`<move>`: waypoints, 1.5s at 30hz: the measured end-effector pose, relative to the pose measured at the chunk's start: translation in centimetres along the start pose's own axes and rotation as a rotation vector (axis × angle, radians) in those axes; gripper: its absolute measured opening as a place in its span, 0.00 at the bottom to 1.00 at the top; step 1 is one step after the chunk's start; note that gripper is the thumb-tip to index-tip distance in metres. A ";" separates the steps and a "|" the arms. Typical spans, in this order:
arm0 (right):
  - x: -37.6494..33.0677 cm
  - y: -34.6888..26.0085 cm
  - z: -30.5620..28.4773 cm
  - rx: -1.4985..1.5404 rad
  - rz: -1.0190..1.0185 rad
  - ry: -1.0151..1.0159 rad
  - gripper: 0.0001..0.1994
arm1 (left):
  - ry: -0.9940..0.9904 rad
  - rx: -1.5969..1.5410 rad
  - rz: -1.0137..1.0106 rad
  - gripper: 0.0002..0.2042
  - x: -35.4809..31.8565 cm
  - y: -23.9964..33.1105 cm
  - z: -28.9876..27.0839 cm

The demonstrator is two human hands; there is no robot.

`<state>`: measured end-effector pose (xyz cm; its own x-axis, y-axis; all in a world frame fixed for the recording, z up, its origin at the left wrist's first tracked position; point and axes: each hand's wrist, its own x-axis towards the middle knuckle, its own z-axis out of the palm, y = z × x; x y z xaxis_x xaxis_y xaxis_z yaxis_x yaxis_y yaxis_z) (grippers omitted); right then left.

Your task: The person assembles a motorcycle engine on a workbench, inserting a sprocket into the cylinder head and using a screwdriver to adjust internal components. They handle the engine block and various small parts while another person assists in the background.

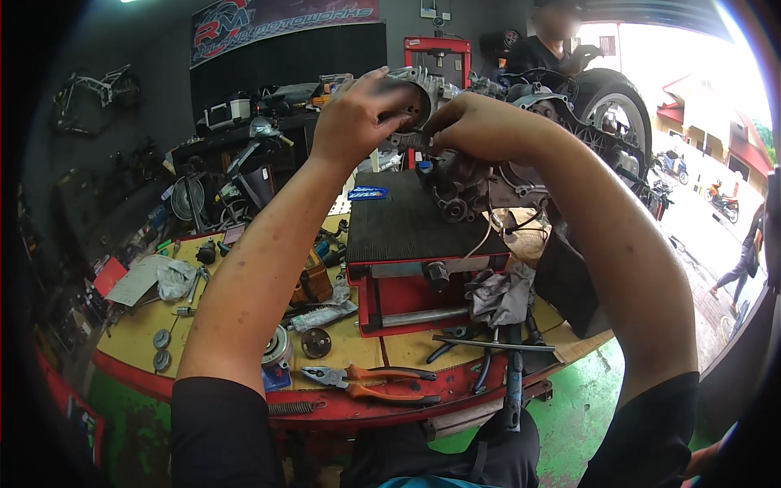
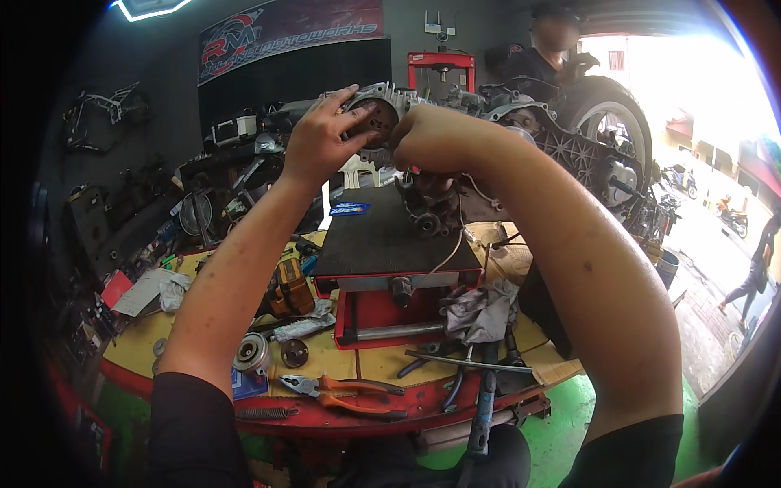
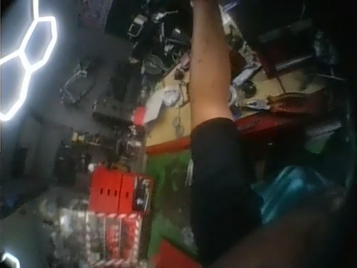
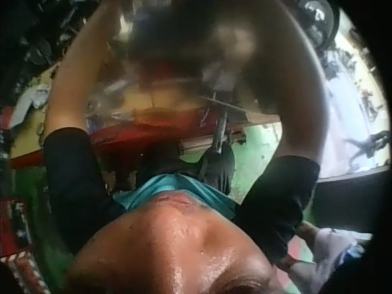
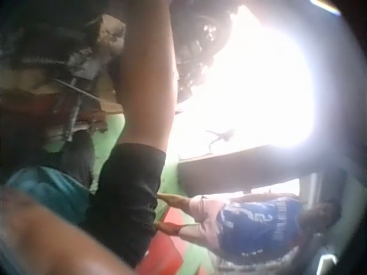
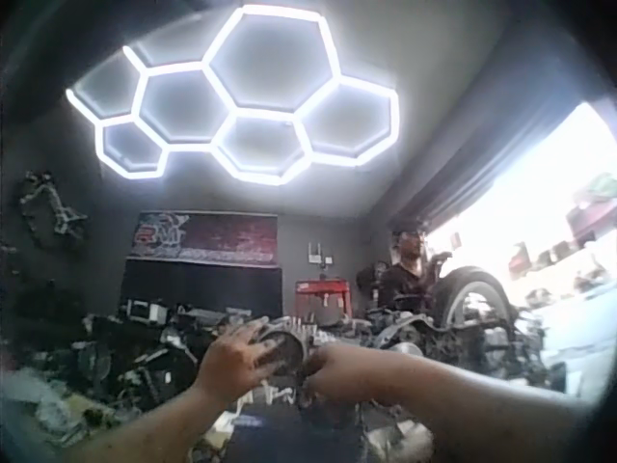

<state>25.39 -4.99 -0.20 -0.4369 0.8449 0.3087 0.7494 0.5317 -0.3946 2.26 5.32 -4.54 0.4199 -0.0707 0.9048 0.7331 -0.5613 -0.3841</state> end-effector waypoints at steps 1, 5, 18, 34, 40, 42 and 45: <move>-0.1 0.0 0.0 0.006 0.013 -0.007 0.20 | -0.004 0.000 -0.012 0.21 -0.1 0.0 0.0; 0.6 0.7 -0.2 -0.061 0.002 -0.018 0.20 | 0.004 -0.026 -0.054 0.22 -0.2 0.2 0.4; 0.7 -3.3 -1.0 -0.393 0.105 -0.078 0.24 | 0.106 -0.014 -0.097 0.20 -0.8 0.7 1.7; 0.4 1.1 -0.3 -0.085 -0.043 0.010 0.19 | 0.144 -0.128 -0.192 0.21 -1.0 1.6 1.9; -0.7 1.9 -1.8 -0.142 -0.093 0.069 0.19 | 0.141 -0.134 -0.218 0.21 -0.7 1.6 1.9; -0.7 2.0 -1.7 -0.180 -0.107 0.085 0.19 | 0.134 -0.143 -0.227 0.21 -0.7 1.6 1.8; -0.3 2.4 -1.1 -0.221 -0.109 0.108 0.20 | 0.144 -0.100 -0.206 0.21 -0.7 1.6 1.9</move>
<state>27.87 -3.97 -0.31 -0.4742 0.7657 0.4344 0.7965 0.5834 -0.1587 4.18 6.03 -6.14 0.1818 -0.0595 0.9815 0.7356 -0.6542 -0.1759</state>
